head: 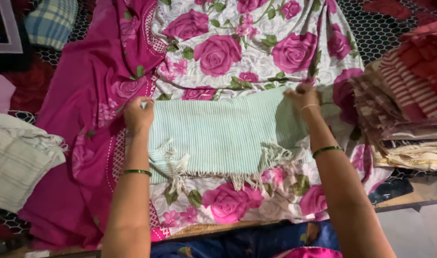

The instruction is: The person folds several pieces of fabric on a floral-patterned surface. They smooth and fold a light green striped cloth, then a cream striped cloth, and finally a red checkered cloth, stacking each folded piece to the side.

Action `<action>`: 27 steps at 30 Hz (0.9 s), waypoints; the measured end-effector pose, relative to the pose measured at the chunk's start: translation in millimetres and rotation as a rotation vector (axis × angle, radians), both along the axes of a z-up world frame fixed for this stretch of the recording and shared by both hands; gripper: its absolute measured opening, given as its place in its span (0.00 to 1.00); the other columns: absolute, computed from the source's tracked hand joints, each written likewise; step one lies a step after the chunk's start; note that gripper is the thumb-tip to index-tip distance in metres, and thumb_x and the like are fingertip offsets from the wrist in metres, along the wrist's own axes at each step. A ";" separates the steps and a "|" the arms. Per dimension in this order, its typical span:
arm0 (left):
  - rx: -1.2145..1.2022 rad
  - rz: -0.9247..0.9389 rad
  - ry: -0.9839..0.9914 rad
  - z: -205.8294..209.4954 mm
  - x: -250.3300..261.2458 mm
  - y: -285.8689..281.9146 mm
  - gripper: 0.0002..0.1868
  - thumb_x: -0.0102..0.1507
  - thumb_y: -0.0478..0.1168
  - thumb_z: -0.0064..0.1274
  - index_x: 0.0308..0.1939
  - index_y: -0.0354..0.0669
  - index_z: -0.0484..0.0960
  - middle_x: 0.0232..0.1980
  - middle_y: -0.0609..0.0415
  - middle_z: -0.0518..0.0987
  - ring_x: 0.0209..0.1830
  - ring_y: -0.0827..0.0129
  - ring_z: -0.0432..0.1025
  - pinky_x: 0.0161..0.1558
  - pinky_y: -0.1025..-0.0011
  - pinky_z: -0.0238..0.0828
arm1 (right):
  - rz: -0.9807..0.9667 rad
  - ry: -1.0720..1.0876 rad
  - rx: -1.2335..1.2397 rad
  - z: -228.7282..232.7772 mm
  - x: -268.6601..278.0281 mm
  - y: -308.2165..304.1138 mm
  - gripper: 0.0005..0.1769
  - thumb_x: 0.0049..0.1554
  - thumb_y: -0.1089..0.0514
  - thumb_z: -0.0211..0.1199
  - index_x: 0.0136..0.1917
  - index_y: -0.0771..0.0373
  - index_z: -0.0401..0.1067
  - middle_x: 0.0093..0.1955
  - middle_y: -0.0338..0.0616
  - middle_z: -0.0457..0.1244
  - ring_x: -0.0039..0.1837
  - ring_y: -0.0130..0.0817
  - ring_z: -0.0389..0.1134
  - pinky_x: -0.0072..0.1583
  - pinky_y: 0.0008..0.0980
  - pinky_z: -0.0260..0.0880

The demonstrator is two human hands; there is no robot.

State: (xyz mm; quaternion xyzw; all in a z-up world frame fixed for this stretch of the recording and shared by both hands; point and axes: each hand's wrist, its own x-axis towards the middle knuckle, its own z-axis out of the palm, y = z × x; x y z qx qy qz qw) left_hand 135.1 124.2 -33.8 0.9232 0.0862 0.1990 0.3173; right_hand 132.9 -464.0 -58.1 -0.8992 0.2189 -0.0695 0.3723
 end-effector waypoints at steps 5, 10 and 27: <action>-0.072 0.125 -0.061 27.9 22.9 -12.4 0.10 0.63 0.45 0.60 0.45 0.49 0.89 0.41 0.47 0.85 0.42 0.55 0.82 0.47 0.61 0.76 | -0.112 -0.211 -0.065 10.6 21.9 -3.5 0.24 0.52 0.43 0.77 0.50 0.63 0.77 0.47 0.50 0.70 0.47 0.42 0.69 0.51 0.42 0.68; 0.413 0.158 0.076 52.7 -18.6 -85.6 0.29 0.64 0.41 0.55 0.71 0.51 0.74 0.68 0.37 0.70 0.68 0.47 0.64 0.63 0.38 0.61 | 0.208 -0.505 -0.514 22.7 -4.5 84.0 0.30 0.45 0.60 0.71 0.61 0.63 0.70 0.55 0.54 0.65 0.58 0.56 0.64 0.58 0.54 0.60; 0.418 0.075 0.162 63.1 -107.9 -4.0 0.36 0.68 0.54 0.46 0.77 0.40 0.64 0.80 0.31 0.55 0.81 0.38 0.46 0.71 0.32 0.42 | 0.614 -0.084 -0.357 47.9 -141.6 62.2 0.39 0.58 0.30 0.56 0.72 0.55 0.65 0.77 0.57 0.53 0.77 0.58 0.52 0.73 0.52 0.50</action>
